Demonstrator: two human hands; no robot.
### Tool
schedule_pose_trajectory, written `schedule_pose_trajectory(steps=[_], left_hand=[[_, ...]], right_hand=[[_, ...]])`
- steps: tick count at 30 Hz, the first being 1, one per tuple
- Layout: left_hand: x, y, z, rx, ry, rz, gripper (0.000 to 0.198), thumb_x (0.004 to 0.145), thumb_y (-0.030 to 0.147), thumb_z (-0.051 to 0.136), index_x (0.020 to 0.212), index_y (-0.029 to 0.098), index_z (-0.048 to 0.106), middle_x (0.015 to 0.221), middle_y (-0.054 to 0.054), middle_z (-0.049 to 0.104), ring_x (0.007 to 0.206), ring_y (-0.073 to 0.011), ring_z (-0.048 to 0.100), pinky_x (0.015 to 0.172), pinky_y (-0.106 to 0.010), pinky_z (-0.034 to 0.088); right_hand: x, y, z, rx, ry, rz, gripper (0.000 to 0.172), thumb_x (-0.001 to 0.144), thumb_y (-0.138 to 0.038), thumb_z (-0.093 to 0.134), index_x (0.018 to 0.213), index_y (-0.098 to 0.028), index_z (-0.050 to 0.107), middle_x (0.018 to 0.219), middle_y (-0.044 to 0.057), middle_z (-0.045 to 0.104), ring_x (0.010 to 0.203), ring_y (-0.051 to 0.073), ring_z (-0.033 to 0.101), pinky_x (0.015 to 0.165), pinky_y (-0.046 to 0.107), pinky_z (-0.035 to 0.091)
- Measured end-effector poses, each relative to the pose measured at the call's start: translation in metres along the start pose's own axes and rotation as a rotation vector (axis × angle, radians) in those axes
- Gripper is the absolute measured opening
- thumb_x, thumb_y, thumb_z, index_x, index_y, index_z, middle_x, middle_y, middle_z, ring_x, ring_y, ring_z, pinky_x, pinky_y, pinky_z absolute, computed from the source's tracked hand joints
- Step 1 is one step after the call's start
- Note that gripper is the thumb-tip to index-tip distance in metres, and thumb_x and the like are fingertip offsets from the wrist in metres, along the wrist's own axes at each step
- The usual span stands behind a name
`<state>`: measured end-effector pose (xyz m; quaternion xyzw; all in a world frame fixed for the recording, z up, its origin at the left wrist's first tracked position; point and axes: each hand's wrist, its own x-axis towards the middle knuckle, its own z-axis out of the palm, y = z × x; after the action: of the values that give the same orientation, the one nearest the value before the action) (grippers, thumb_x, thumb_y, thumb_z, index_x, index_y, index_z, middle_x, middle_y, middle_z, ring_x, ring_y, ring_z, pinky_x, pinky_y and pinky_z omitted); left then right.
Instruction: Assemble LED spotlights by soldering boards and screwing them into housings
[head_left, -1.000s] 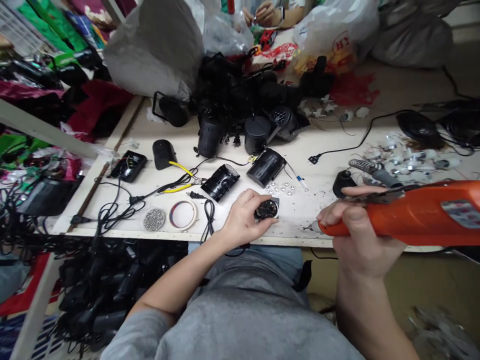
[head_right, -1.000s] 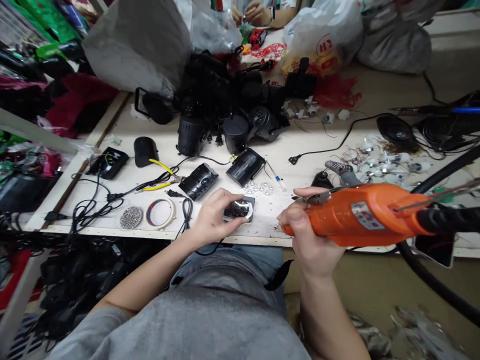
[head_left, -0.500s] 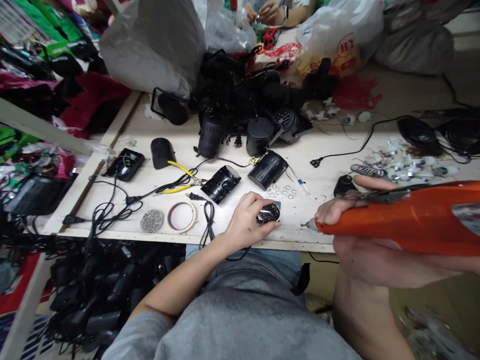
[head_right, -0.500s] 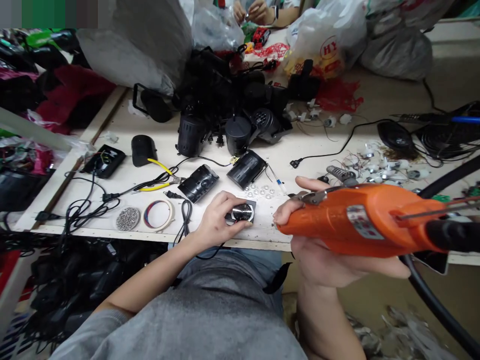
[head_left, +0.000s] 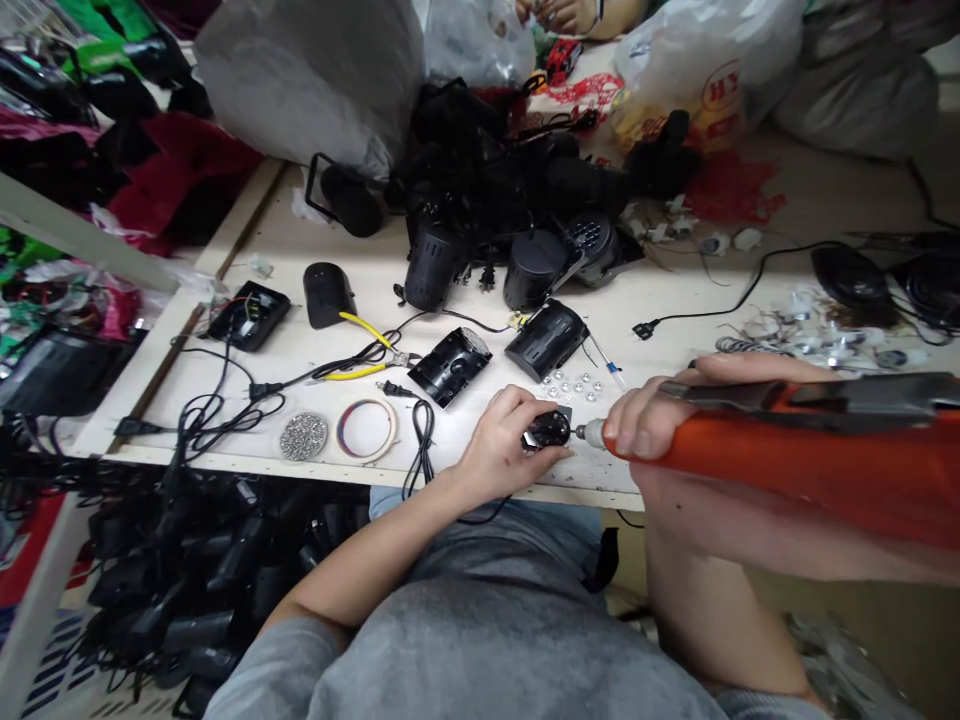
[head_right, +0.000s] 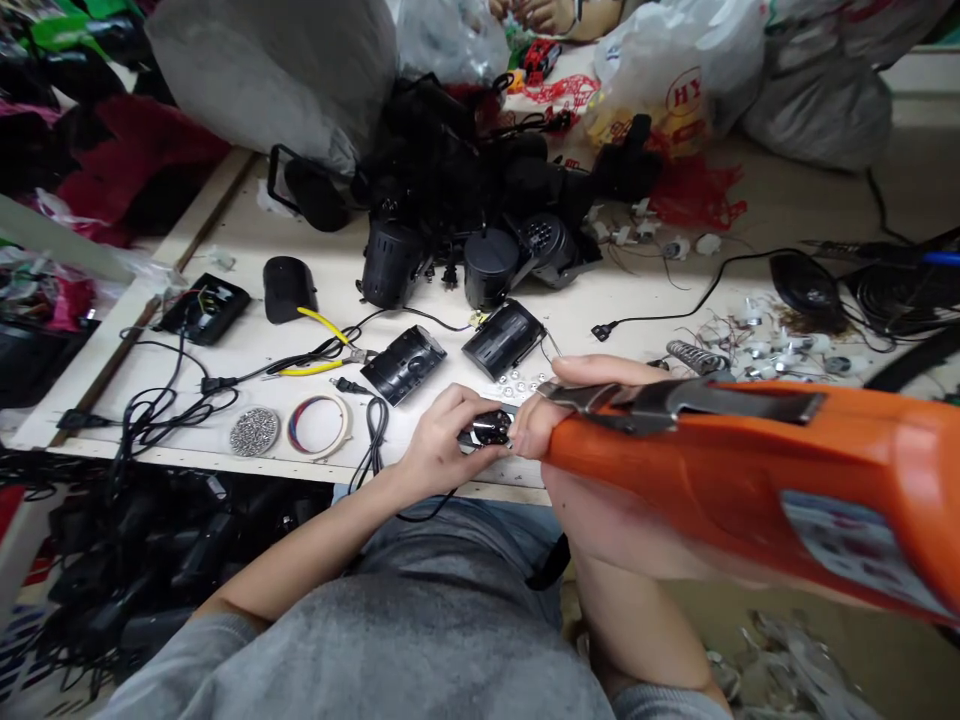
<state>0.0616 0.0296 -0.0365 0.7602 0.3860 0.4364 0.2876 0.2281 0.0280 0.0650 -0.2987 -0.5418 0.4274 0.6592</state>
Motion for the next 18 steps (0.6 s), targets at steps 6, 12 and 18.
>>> schedule_pose_trajectory(steps=[6, 12, 18], left_hand=[[0.0, 0.001, 0.0, -0.006, -0.023, -0.031, 0.04, 0.085, 0.039, 0.075, 0.117, 0.017, 0.062, 0.098, -0.007, 0.062, 0.093, -0.0213, 0.061, 0.079, -0.037, 0.054], [0.0, 0.002, 0.0, -0.009, -0.027, -0.017, 0.041, 0.085, 0.036, 0.075, 0.118, 0.016, 0.062, 0.099, -0.008, 0.062, 0.094, -0.0222, 0.061, 0.08, -0.037, 0.054], [-0.001, 0.001, 0.003, -0.01, -0.049, -0.048, 0.042, 0.085, 0.038, 0.073, 0.12, 0.017, 0.061, 0.099, -0.008, 0.06, 0.096, -0.0235, 0.06, 0.081, -0.039, 0.054]], right_hand=[[0.004, 0.012, 0.01, 0.013, -0.028, -0.059, 0.064, 0.084, -0.077, 0.054, 0.113, -0.022, 0.07, 0.062, 0.001, 0.063, 0.05, 0.02, 0.057, 0.049, 0.038, 0.048], [0.003, 0.012, 0.013, 0.012, -0.005, -0.037, 0.057, 0.086, -0.07, 0.058, 0.11, -0.02, 0.071, 0.063, 0.002, 0.064, 0.05, 0.021, 0.057, 0.05, 0.039, 0.048], [0.002, 0.013, 0.013, -0.008, -0.026, -0.035, 0.04, 0.09, -0.056, 0.061, 0.111, -0.023, 0.071, 0.063, 0.001, 0.063, 0.051, 0.021, 0.058, 0.052, 0.038, 0.048]])
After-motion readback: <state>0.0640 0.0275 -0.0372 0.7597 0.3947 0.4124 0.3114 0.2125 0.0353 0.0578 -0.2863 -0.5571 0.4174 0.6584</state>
